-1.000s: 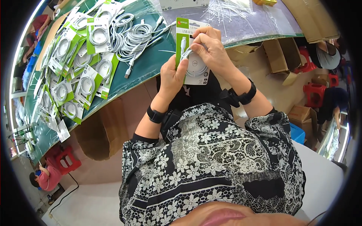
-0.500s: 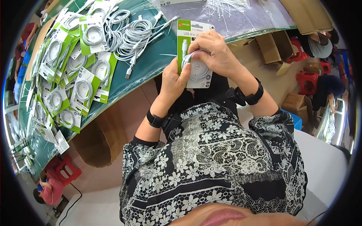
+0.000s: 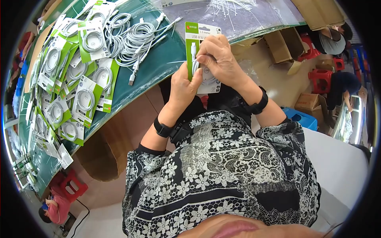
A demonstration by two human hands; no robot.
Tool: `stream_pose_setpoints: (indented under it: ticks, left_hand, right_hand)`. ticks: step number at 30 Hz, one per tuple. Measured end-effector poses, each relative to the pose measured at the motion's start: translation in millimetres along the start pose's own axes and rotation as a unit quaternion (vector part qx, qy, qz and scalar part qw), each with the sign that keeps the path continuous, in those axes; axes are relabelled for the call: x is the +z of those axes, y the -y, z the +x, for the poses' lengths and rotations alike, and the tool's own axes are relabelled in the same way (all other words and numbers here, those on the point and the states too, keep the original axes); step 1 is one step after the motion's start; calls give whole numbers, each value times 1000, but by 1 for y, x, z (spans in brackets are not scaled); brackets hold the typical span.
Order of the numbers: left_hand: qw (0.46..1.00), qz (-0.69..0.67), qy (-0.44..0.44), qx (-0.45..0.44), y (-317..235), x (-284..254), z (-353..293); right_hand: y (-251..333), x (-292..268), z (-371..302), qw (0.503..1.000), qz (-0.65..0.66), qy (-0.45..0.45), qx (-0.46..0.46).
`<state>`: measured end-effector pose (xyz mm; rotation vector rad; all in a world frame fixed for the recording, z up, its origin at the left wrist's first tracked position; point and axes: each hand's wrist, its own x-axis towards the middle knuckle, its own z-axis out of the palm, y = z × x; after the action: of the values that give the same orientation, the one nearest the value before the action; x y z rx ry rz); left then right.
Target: The person packages a cable by hand, picking up a cable and a cardboard backing, threading a plastic tie through the backing and around the cable, and pulling the tie tight. The person then repeats the process with a second plastic tie before setting the finished package down.
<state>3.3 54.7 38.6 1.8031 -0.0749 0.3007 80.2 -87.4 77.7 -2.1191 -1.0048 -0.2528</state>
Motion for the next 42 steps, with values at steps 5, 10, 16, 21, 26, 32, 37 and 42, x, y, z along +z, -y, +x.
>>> stream_pose_setpoints:
  ticks: [5,10,16,21,26,32,37,42]
  left_hand:
    - [997,-61,16,-47,-1,-11,-3]
    - [968,-213,64,-113,-14,-5,-11]
    - [942,-278,88,-166,-17,7,-19]
    - [927,-309,14,-212,-2,18,-18]
    - [914,-344,42,-211,1,25,-17]
    - [947,-246,36,-202,12,13,-2]
    - [964,-243,-36,-105,29,21,0]
    - [963,-252,-39,-84,35,34,-5]
  right_hand:
    - [-7,-30,0,980,7,-201,1]
    - [-52,-16,-43,921,347,-48,172]
    - [-58,23,-56,791,579,128,149]
    - [-41,5,-64,849,477,86,209]
    - [-59,21,-80,700,680,60,210]
    - [-76,13,-84,834,464,97,281]
    - [-57,6,-87,754,577,82,303]
    - [-47,1,-74,795,559,28,233]
